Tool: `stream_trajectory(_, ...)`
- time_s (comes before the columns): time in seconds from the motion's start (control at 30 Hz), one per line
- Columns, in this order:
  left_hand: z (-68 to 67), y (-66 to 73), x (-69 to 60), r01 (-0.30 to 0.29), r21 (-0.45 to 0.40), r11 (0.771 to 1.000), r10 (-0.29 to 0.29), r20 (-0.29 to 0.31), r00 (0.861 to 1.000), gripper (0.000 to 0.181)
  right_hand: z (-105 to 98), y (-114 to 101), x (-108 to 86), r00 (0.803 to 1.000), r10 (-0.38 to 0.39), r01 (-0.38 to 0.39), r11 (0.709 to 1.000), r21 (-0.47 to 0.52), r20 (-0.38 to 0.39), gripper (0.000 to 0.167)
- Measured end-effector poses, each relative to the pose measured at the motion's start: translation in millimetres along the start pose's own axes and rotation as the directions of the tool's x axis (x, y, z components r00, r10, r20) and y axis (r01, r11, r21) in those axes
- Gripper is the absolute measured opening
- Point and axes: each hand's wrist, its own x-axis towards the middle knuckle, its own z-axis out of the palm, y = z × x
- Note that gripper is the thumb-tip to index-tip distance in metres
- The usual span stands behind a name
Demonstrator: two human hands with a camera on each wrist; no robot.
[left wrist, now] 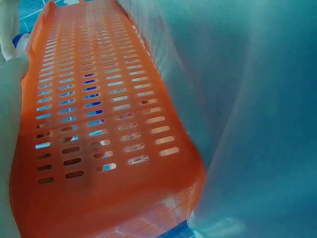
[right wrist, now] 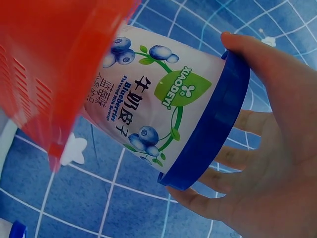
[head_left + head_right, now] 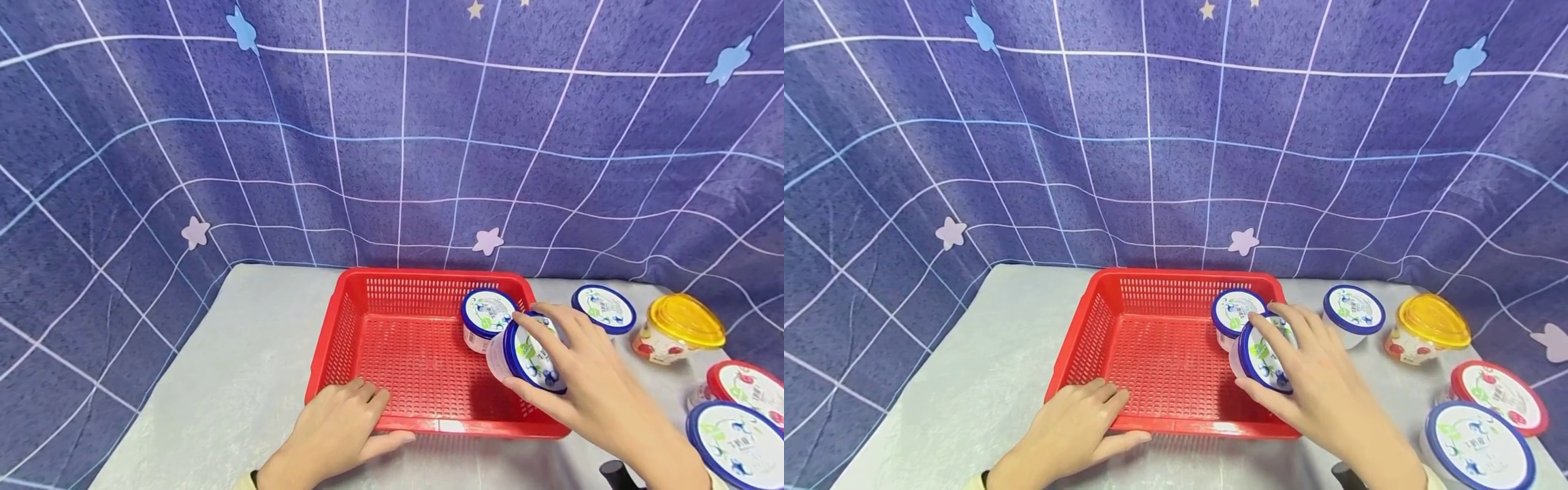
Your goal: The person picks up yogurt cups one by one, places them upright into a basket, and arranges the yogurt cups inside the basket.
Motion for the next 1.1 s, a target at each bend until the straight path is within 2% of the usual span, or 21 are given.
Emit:
stream_trajectory(0.37,-0.8,0.1,-0.4,-0.003,-0.001,1.0,0.003,-0.012,1.0,0.062,11.6,1.0,2.0,0.993,-0.095,0.097,0.995,0.03,-0.068,0.072)
stream_trajectory(0.63,-1.3,0.3,0.1,0.002,0.011,1.0,-0.002,-0.003,1.0,0.064,22.5,1.6,2.5,0.996,-0.083,0.084,0.996,0.024,-0.026,0.076)
stream_trajectory(1.1,-0.7,0.8,-0.5,0.006,0.01,1.0,-0.006,-0.008,1.0,0.062,43.3,2.5,2.1,0.997,-0.06,0.059,0.998,0.012,0.048,0.07)
